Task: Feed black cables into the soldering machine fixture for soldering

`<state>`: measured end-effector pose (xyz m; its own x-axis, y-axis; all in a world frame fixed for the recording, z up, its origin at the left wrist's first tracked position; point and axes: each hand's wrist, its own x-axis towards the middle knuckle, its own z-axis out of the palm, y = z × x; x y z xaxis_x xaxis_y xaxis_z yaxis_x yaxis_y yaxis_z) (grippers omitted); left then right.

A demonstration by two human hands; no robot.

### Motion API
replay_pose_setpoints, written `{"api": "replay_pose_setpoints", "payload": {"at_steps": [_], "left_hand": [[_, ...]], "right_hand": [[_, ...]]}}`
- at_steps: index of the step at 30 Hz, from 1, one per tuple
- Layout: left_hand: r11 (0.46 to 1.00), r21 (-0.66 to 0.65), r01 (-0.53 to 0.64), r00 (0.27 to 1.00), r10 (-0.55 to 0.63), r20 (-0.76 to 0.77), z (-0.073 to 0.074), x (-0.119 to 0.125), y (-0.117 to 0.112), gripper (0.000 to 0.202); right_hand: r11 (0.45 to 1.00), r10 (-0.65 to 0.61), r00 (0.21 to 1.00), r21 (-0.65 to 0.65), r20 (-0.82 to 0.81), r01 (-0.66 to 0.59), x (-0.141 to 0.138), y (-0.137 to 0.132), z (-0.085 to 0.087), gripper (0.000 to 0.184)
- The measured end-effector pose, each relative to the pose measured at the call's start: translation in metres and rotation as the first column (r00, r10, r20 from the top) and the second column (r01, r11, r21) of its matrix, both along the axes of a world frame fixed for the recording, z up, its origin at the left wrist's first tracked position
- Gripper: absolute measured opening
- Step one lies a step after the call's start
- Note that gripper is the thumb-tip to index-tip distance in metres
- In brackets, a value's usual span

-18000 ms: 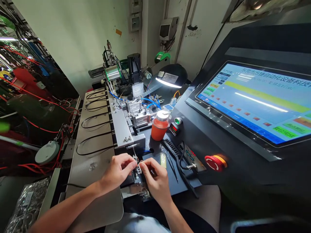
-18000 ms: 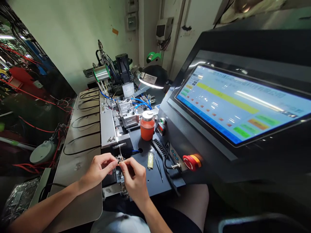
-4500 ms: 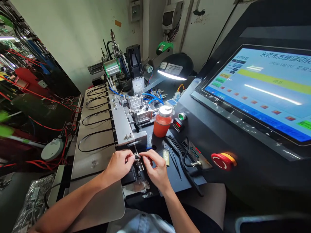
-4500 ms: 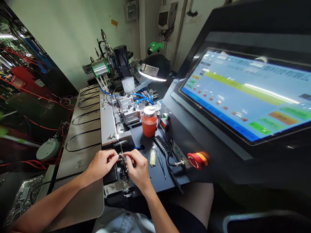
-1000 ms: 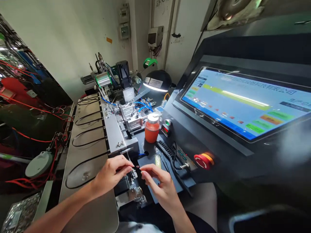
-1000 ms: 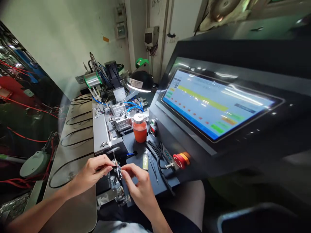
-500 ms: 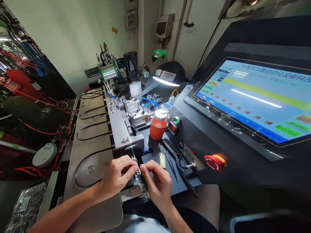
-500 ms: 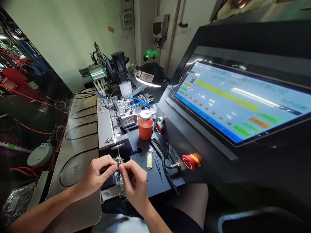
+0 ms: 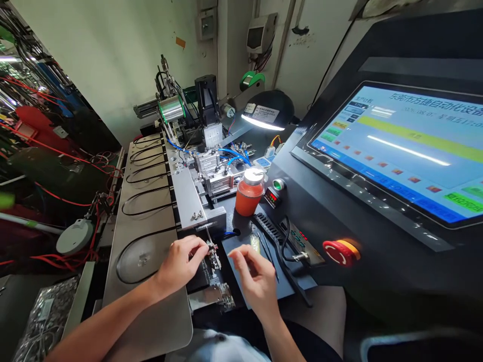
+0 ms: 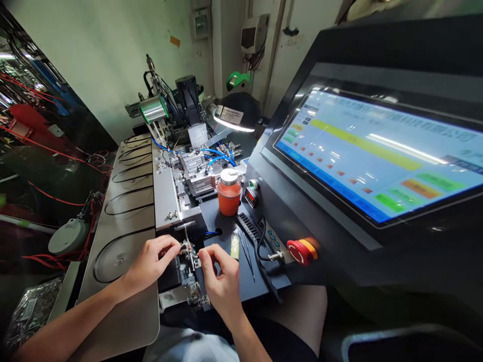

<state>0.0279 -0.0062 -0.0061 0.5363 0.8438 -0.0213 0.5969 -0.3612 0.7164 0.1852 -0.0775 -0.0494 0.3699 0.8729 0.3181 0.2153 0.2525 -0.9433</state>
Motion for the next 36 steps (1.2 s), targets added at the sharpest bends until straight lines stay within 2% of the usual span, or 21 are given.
{"api": "replay_pose_setpoints", "payload": {"at_steps": [4,17,23,27,29,32,34,36], "left_hand": [[0.998,-0.057,-0.023,0.993,0.016,-0.113,-0.003,0.000,0.005,0.029],[0.996,-0.055,-0.075,0.968,0.060,-0.243,-0.005,0.007,0.008,0.028],[0.996,-0.044,-0.073,0.961,0.059,-0.272,-0.004,0.011,0.009,0.026],[0.999,-0.009,-0.053,0.954,0.048,-0.297,-0.005,0.012,0.010,0.023],[0.999,0.044,-0.022,0.946,0.035,-0.322,-0.007,0.010,0.009,0.022],[0.966,0.256,0.021,0.940,0.068,-0.334,-0.014,0.003,0.005,0.015],[0.902,0.422,0.087,0.955,0.045,-0.293,-0.019,-0.003,0.001,0.011],[0.813,0.551,0.187,0.961,-0.035,-0.274,-0.021,-0.008,-0.001,0.017]], "right_hand": [[0.997,-0.023,0.999,-0.069,-0.027,0.021,0.010,0.000,-0.005,0.033],[0.993,0.025,1.000,-0.116,0.001,-0.025,0.008,0.009,-0.018,0.030],[0.976,0.159,0.985,-0.161,0.061,-0.147,-0.005,0.033,-0.030,0.032],[0.970,0.214,0.976,-0.125,0.049,-0.207,-0.014,0.043,-0.037,0.033],[0.973,0.215,0.976,-0.093,0.022,-0.212,-0.017,0.045,-0.040,0.033],[0.976,0.205,0.978,-0.069,-0.040,-0.207,-0.021,0.045,-0.045,0.033],[0.977,0.194,0.978,-0.070,-0.076,-0.199,-0.023,0.044,-0.047,0.033],[0.978,0.188,0.977,-0.072,-0.100,-0.195,-0.024,0.044,-0.048,0.033]]}}
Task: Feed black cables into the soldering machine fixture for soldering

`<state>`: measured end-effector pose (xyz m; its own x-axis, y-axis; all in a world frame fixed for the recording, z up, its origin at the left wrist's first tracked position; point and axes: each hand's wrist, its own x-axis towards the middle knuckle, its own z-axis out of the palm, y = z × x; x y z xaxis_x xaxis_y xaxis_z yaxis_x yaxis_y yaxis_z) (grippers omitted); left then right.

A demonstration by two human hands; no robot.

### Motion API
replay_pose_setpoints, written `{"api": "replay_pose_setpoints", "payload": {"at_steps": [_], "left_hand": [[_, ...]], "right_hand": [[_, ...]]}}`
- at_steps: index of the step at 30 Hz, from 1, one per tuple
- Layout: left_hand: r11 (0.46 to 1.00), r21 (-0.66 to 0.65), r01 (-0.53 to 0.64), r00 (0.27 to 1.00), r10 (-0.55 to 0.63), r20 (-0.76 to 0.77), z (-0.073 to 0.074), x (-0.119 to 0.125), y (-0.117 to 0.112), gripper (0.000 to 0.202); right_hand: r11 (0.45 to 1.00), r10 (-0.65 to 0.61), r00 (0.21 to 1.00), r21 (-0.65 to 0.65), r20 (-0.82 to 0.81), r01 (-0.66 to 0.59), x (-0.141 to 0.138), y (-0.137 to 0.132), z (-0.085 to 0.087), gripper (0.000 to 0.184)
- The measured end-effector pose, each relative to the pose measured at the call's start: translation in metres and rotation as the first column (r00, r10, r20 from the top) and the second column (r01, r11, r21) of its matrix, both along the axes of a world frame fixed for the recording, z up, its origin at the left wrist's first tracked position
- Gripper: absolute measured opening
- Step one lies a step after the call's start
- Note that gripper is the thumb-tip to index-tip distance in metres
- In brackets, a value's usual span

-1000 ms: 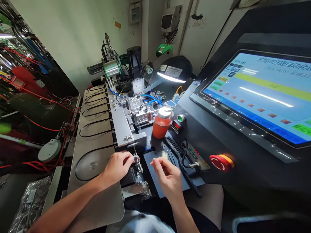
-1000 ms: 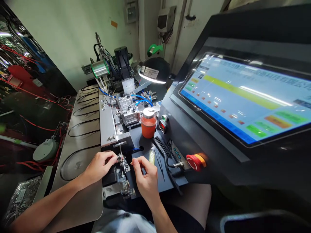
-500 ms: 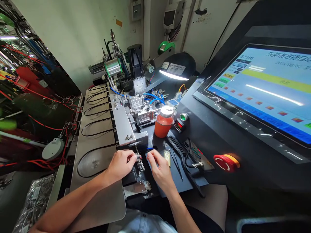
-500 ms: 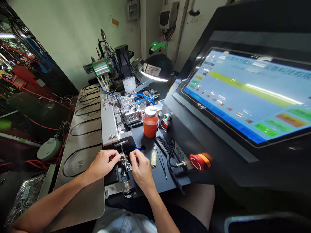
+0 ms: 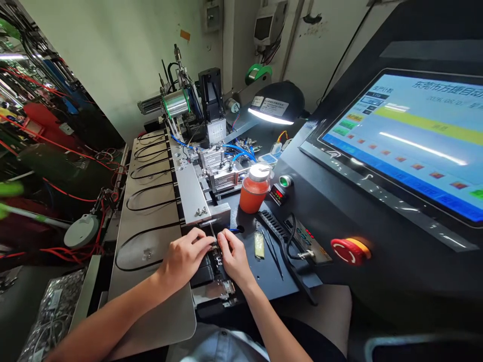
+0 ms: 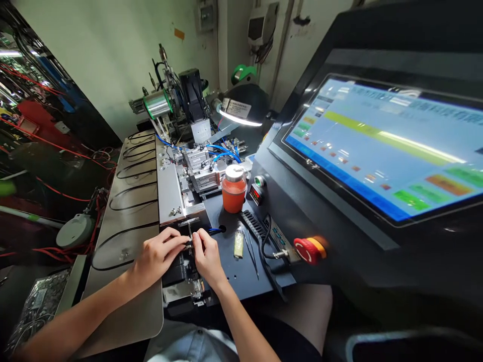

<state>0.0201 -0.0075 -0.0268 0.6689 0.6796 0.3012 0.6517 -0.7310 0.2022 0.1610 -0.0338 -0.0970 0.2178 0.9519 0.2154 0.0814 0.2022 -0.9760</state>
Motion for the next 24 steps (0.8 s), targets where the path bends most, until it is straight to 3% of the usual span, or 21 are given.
{"api": "replay_pose_setpoints", "payload": {"at_steps": [6,9,15,20,24], "left_hand": [[0.912,0.323,0.253,0.960,-0.196,-0.199,0.006,0.000,0.000,0.023],[0.868,0.356,0.347,0.921,-0.242,-0.307,0.010,0.003,0.002,0.016],[0.834,0.388,0.393,0.898,-0.258,-0.356,0.011,0.006,0.003,0.018],[0.889,0.271,0.369,0.879,-0.239,-0.412,0.008,0.001,0.005,0.028],[0.982,0.108,0.155,0.954,-0.120,-0.274,0.013,-0.011,0.007,0.019]], "right_hand": [[1.000,-0.016,0.999,-0.013,-0.033,0.015,-0.001,0.000,-0.001,0.034],[0.999,-0.015,0.999,-0.029,-0.048,0.014,-0.001,0.000,-0.002,0.035],[1.000,-0.008,0.999,-0.024,-0.053,0.007,-0.002,0.000,-0.001,0.037],[0.999,-0.015,1.000,-0.033,-0.018,0.014,0.004,0.003,-0.005,0.037],[0.997,-0.059,0.997,-0.038,0.046,0.061,0.021,-0.002,-0.002,0.037]]}}
